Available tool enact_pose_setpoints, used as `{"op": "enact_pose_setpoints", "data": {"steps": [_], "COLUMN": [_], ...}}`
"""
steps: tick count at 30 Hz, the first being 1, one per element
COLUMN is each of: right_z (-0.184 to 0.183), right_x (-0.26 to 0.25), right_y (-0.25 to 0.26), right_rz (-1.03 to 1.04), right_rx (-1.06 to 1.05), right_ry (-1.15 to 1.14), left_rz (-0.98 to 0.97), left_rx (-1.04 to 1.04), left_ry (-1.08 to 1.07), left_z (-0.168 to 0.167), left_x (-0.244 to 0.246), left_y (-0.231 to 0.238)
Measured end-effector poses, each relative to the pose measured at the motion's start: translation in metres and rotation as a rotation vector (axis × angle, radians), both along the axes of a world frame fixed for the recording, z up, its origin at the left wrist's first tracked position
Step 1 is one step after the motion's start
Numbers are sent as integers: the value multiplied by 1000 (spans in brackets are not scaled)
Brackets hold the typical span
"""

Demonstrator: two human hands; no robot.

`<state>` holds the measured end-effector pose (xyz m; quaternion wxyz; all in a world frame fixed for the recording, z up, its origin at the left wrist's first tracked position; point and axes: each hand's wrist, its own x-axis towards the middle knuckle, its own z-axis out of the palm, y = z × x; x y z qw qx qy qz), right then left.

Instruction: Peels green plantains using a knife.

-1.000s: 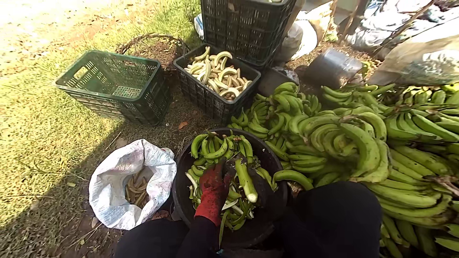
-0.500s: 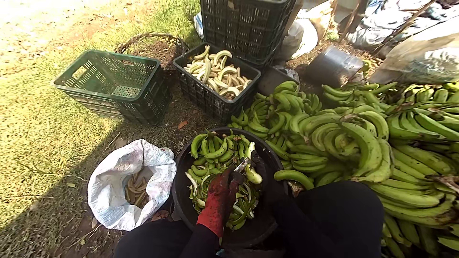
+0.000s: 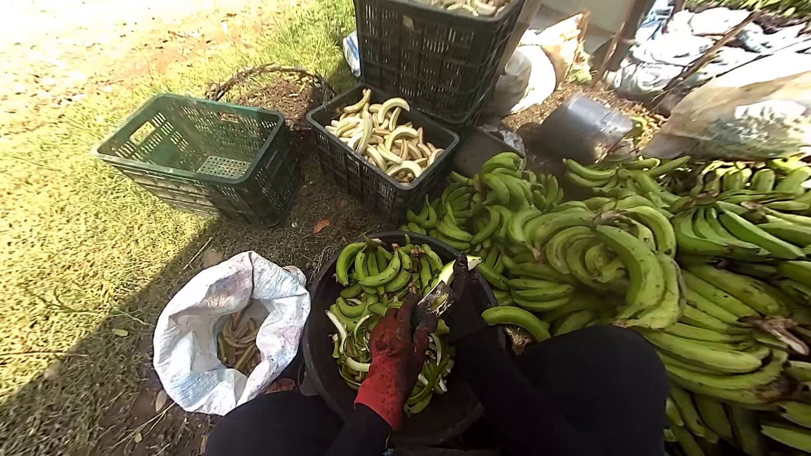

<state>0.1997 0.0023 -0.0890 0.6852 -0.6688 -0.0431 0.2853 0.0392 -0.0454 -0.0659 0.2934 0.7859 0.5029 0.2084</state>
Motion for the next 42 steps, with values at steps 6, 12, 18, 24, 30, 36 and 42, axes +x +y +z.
{"op": "enact_pose_setpoints", "data": {"steps": [6,12,18,24,30,36,42], "right_z": [8,0,-7,-8,29,1,-1], "right_x": [-10,-27,-13,4,-1,3,-15], "right_y": [4,2,-49,-67,-42,-21,-34], "right_rz": [-134,36,914,1226,467,185,449], "right_rx": [-78,-5,154,39,-63,241,32], "right_ry": [6,-57,90,349,352,795,5], "left_rz": [42,61,5,11,-158,-73,-25], "left_rx": [-42,-87,-158,-191,118,413,51], "left_ry": [83,113,129,84,60,6,13], "left_z": [9,11,-2,-14,-3,-18,-5], "left_x": [1,-1,-19,-19,-4,1,1], "left_y": [6,21,59,60,14,5,22]}}
